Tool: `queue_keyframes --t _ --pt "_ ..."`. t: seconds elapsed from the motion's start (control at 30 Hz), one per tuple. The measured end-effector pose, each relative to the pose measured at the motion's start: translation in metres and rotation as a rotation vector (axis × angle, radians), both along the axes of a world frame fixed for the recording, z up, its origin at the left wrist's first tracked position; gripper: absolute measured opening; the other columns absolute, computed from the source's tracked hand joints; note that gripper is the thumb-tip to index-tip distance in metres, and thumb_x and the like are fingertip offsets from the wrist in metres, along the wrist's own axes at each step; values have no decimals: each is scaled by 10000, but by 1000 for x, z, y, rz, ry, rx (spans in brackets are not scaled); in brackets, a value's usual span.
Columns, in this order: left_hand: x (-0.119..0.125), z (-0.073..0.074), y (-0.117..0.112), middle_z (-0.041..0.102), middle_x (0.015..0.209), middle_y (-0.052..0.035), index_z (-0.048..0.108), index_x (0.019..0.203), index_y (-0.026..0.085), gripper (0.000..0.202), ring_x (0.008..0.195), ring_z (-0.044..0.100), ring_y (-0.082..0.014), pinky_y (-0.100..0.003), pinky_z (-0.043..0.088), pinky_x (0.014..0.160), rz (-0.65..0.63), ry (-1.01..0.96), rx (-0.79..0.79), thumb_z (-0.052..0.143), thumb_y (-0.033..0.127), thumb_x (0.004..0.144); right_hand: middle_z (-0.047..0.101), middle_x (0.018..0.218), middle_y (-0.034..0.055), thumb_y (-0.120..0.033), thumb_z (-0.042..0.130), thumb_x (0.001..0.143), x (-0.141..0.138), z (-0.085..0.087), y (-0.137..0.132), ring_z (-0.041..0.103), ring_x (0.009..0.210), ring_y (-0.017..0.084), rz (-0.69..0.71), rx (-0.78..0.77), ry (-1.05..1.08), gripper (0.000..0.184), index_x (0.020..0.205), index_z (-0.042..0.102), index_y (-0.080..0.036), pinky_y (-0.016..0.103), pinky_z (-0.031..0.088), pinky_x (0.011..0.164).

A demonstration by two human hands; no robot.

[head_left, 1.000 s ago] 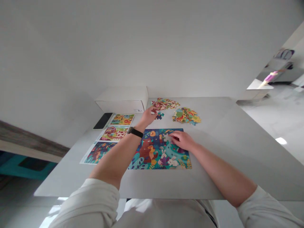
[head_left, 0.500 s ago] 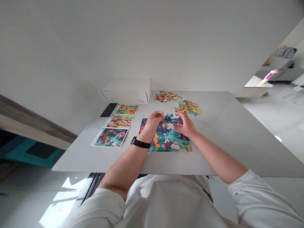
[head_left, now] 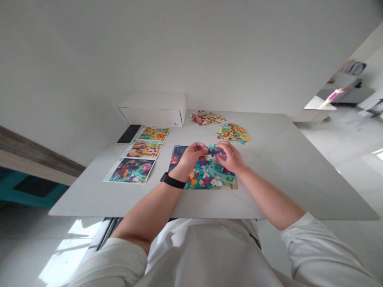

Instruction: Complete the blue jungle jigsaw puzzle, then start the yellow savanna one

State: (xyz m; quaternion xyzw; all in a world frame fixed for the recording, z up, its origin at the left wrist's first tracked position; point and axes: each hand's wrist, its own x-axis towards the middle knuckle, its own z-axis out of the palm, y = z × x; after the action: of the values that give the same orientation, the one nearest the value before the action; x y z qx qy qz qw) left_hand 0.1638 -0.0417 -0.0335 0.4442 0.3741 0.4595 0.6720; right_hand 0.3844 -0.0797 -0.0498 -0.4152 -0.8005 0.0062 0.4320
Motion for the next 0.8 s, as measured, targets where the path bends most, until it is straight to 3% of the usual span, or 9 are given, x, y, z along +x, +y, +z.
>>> queue_keyframes --t 0.27,0.37,0.53,0.67,0.8 --pt "3 -1 3 692 802 6 620 907 179 397 687 691 -122 -233 537 615 48 6 -40 931 350 729 702 1307 118 -329 683 984 4 -1 0 704 1181 301 -59 -34 13 369 1342 614 -279 474 603 1019" --pt "5 -3 0 703 860 -10 639 939 172 393 723 702 -124 -252 558 662 -39 21 -38 909 402 769 699 1320 120 -324 691 977 4 -1 -2 708 1170 300 -88 -50 18 395 1361 612 -273 462 607 1002" --pt "8 -7 -6 695 844 1 623 942 173 444 766 709 -135 -267 574 713 -118 43 -9 952 341 695 710 1308 117 -338 715 971 4 -2 -1 732 1104 288 -100 -35 22 412 1363 607 -268 443 614 979" --pt "6 -7 -3 670 810 12 624 919 176 393 745 683 -131 -256 561 672 -58 39 -13 923 332 716 740 1287 101 -348 702 981 4 -1 -3 761 976 252 -67 -62 9 411 1374 605 -273 421 628 945" --pt "1 -4 2 668 840 6 649 927 176 318 741 657 -118 -235 546 640 54 34 7 881 322 766 805 1194 54 -293 650 1001 4 2 -7 782 984 241 0 -141 -37 458 1451 568 -288 420 626 986"
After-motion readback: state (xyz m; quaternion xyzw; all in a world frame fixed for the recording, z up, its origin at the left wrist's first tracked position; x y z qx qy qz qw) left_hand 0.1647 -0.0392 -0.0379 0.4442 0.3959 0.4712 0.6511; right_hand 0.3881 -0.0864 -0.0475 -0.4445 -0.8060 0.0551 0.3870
